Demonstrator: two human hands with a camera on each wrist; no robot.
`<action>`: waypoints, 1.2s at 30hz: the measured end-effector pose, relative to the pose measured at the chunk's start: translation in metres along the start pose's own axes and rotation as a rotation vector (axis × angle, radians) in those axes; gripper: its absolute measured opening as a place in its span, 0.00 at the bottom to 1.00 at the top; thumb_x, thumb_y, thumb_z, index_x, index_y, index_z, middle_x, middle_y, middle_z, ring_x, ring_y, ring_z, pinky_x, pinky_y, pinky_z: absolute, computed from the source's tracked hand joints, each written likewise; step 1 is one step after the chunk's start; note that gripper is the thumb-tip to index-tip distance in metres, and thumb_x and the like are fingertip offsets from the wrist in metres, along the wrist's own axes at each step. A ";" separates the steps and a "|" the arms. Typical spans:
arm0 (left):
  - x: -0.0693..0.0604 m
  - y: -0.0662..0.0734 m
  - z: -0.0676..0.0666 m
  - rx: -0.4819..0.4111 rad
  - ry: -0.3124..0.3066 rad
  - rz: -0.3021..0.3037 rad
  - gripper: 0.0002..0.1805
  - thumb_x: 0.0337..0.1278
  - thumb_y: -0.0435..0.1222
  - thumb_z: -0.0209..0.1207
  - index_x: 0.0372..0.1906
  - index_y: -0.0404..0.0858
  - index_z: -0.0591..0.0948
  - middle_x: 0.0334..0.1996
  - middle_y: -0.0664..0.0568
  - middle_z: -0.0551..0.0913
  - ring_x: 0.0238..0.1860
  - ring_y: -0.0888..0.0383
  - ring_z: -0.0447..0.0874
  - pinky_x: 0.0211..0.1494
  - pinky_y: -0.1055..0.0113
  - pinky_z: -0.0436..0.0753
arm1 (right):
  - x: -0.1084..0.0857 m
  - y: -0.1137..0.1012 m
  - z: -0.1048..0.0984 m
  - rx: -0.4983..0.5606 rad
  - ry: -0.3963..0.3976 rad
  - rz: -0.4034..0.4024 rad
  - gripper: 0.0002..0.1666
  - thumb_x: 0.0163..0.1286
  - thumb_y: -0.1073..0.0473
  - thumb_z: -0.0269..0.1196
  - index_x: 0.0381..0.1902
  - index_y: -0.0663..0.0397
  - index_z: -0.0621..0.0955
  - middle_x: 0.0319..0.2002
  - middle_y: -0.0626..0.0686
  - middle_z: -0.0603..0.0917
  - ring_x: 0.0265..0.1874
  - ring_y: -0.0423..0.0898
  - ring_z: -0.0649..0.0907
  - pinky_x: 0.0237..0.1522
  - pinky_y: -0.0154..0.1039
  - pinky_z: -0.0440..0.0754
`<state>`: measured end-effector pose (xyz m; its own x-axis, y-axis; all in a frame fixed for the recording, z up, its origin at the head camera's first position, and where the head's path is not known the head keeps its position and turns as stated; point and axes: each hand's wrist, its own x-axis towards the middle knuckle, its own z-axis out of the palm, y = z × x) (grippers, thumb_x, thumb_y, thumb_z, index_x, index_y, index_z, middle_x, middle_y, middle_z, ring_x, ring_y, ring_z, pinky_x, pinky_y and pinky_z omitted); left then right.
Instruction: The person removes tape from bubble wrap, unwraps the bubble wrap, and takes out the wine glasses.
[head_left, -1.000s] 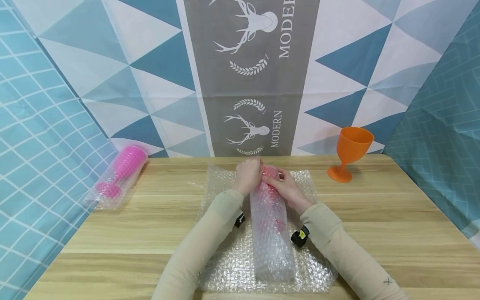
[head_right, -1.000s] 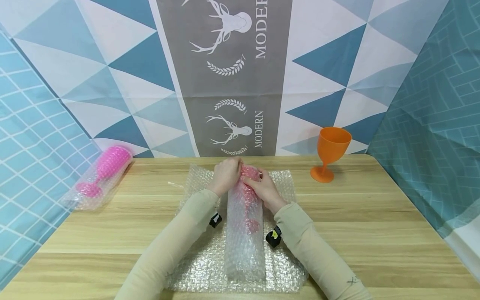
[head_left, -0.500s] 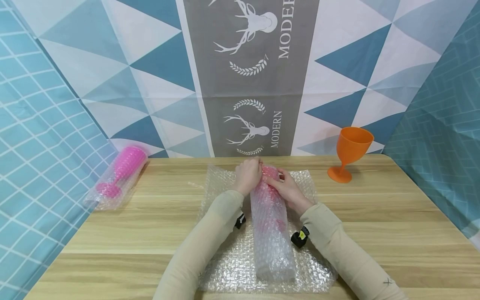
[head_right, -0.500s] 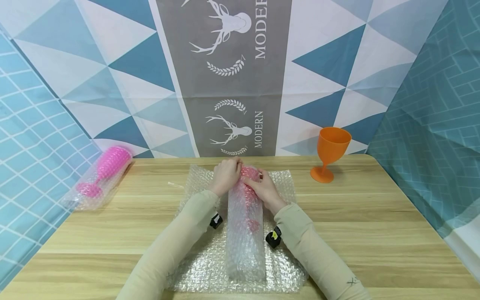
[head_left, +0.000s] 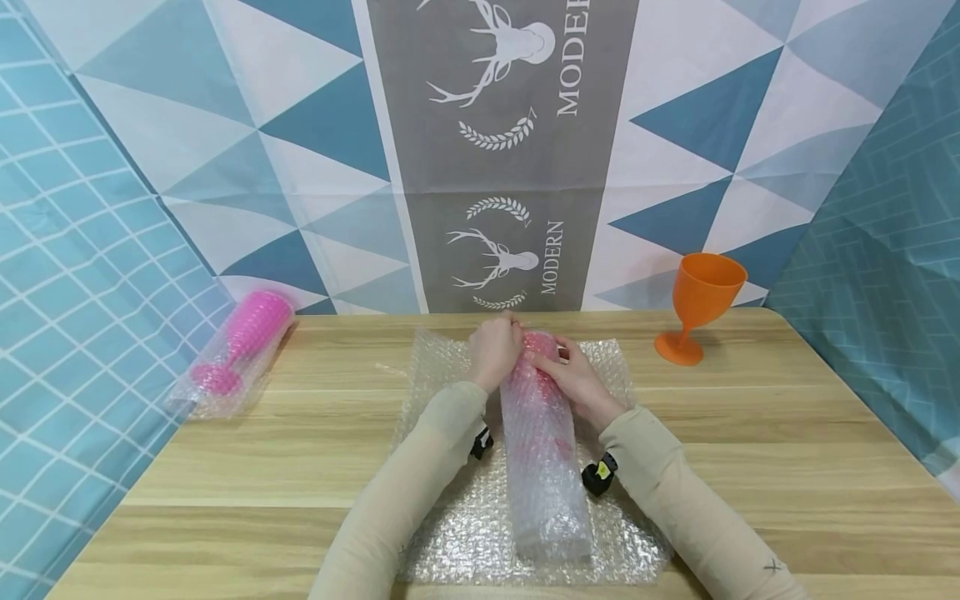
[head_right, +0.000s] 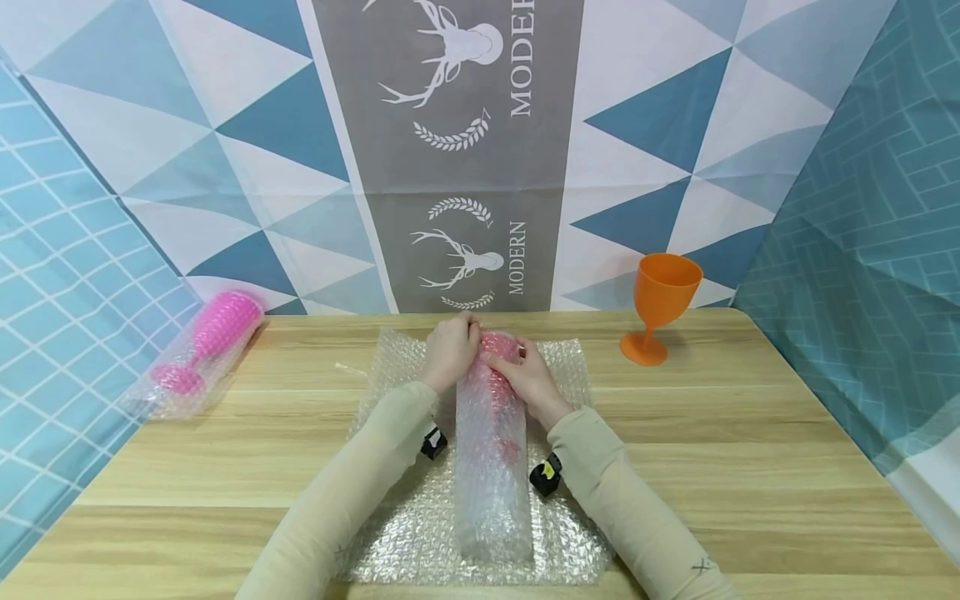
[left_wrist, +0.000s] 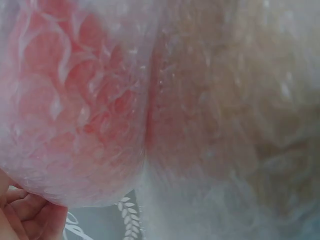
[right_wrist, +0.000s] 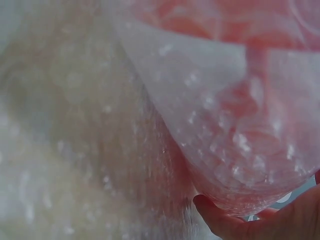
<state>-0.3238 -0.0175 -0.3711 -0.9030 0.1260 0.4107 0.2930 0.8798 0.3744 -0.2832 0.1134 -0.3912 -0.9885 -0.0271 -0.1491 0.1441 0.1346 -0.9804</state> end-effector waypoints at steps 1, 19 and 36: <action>0.000 -0.001 0.000 -0.016 0.002 -0.015 0.11 0.61 0.37 0.48 0.37 0.40 0.80 0.31 0.48 0.84 0.32 0.51 0.83 0.32 0.58 0.80 | 0.000 0.000 0.000 -0.001 -0.001 -0.001 0.43 0.62 0.54 0.60 0.68 0.58 0.52 0.63 0.64 0.60 0.57 0.59 0.69 0.55 0.51 0.73; -0.004 -0.007 -0.004 -0.207 0.004 -0.056 0.10 0.61 0.35 0.48 0.39 0.40 0.80 0.32 0.50 0.84 0.32 0.55 0.81 0.35 0.62 0.80 | 0.000 0.001 -0.002 -0.011 -0.009 -0.012 0.44 0.62 0.52 0.60 0.68 0.59 0.52 0.61 0.65 0.61 0.54 0.59 0.71 0.53 0.49 0.75; -0.010 -0.027 -0.005 -0.424 -0.071 0.021 0.11 0.59 0.38 0.52 0.43 0.39 0.78 0.36 0.50 0.82 0.36 0.57 0.80 0.42 0.67 0.79 | -0.003 0.000 -0.003 -0.020 -0.011 0.002 0.44 0.62 0.52 0.59 0.69 0.57 0.51 0.63 0.63 0.60 0.56 0.60 0.69 0.54 0.50 0.74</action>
<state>-0.3210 -0.0452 -0.3815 -0.9105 0.1862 0.3692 0.4014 0.6122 0.6812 -0.2806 0.1168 -0.3908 -0.9875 -0.0374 -0.1530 0.1456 0.1541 -0.9773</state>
